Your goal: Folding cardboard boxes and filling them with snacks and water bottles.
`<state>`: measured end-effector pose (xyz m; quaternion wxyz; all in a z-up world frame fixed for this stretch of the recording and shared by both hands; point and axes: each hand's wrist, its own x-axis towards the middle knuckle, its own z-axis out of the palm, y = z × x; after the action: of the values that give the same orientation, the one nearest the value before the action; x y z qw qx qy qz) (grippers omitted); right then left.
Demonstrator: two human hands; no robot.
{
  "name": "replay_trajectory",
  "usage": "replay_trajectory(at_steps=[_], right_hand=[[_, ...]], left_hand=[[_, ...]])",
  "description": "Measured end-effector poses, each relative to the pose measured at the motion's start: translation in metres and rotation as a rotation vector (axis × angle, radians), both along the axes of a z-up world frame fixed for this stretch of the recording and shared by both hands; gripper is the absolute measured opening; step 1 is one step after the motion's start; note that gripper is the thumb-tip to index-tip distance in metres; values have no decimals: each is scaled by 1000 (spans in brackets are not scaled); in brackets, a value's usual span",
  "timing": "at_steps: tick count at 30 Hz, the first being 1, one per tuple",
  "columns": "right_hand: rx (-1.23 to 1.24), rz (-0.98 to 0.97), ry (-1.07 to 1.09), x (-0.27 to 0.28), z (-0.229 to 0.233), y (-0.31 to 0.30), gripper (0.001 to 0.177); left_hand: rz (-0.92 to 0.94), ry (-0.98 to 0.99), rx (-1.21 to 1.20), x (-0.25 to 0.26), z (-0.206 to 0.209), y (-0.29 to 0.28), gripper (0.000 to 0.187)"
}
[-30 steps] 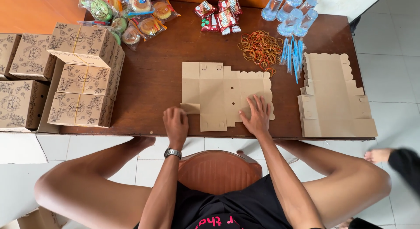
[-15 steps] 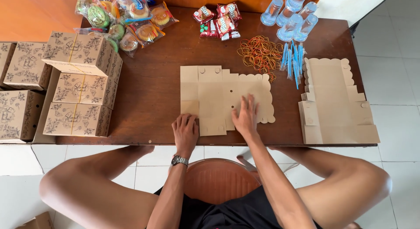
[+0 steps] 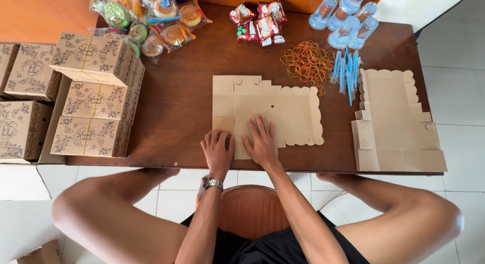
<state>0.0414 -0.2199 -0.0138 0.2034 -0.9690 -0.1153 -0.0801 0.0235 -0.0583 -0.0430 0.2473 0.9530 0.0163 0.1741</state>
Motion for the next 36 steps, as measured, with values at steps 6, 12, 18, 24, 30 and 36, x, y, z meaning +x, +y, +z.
replay_trajectory(at_steps=[6, 12, 18, 24, 30, 36], right_hand=[[-9, -19, -13, -1, 2, 0, 53], [27, -27, 18, 0, 2, -2, 53], [36, -31, 26, 0, 1, -2, 54], [40, -36, 44, 0, 2, -2, 54], [38, -40, 52, 0, 3, -3, 55], [53, -37, 42, 0, 0, -4, 54]], left_hand=[[110, -4, -66, 1, -3, -2, 10], [123, -6, -66, 0, -2, 1, 4], [153, 4, -54, -1, -3, 18, 5], [146, -12, -74, -4, 6, 30, 5], [192, -5, -88, -4, 0, 36, 7], [217, -60, -125, -5, 3, 38, 13]])
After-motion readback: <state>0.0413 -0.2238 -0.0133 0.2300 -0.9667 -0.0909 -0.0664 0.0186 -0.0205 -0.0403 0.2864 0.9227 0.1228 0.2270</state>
